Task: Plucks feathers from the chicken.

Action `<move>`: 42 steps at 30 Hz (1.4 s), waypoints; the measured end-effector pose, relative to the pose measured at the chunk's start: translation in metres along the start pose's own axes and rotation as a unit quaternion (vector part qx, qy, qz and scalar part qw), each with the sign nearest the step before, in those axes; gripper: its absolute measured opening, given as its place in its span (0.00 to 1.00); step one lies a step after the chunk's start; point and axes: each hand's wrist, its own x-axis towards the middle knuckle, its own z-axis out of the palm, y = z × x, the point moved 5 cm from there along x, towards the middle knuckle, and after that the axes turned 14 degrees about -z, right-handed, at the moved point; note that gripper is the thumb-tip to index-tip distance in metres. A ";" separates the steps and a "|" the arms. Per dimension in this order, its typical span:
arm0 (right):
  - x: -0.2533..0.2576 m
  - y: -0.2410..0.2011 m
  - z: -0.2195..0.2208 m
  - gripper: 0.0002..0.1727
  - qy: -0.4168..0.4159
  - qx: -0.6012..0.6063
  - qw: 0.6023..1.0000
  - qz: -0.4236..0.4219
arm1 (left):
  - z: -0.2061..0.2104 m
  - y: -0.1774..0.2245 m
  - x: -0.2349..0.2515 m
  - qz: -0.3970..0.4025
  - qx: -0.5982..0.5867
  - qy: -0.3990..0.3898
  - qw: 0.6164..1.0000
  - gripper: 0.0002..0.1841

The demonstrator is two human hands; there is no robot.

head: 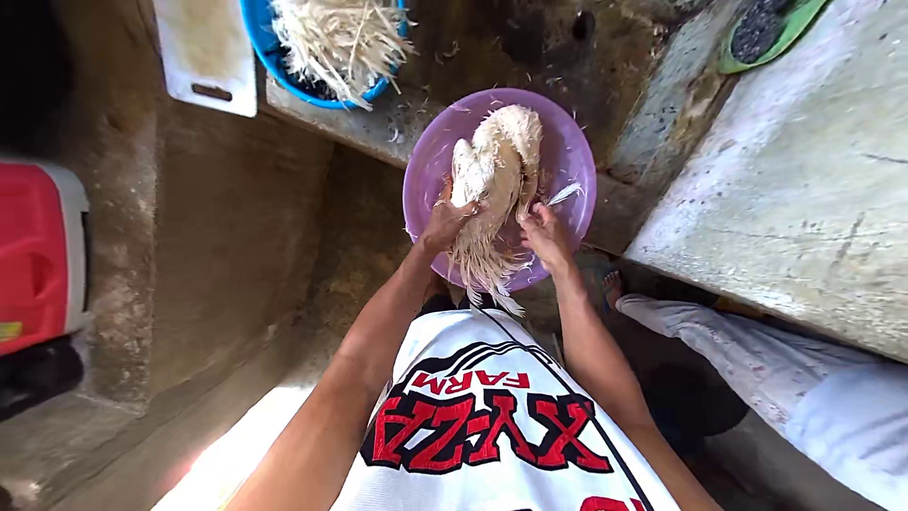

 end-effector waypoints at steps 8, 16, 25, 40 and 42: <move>-0.011 -0.009 0.011 0.48 -0.015 0.193 0.976 -0.100 | 0.047 -0.013 -0.006 -0.083 -0.161 -0.066 0.981 0.27; -0.006 -0.081 -0.057 0.48 -0.006 0.173 0.976 -0.131 | 0.102 0.006 -0.012 0.049 -0.304 -0.107 0.945 0.30; 0.020 -0.084 -0.046 0.24 -0.040 0.323 0.945 -0.013 | 0.110 0.004 -0.013 -0.005 -0.352 -0.132 0.926 0.37; -0.004 -0.079 -0.038 0.28 0.037 0.157 0.978 -0.130 | 0.092 0.011 -0.053 -0.095 -0.394 -0.244 0.881 0.28; -0.015 -0.068 -0.049 0.30 0.027 -0.034 0.985 -0.166 | 0.093 0.008 -0.054 -0.145 -0.383 -0.252 0.877 0.21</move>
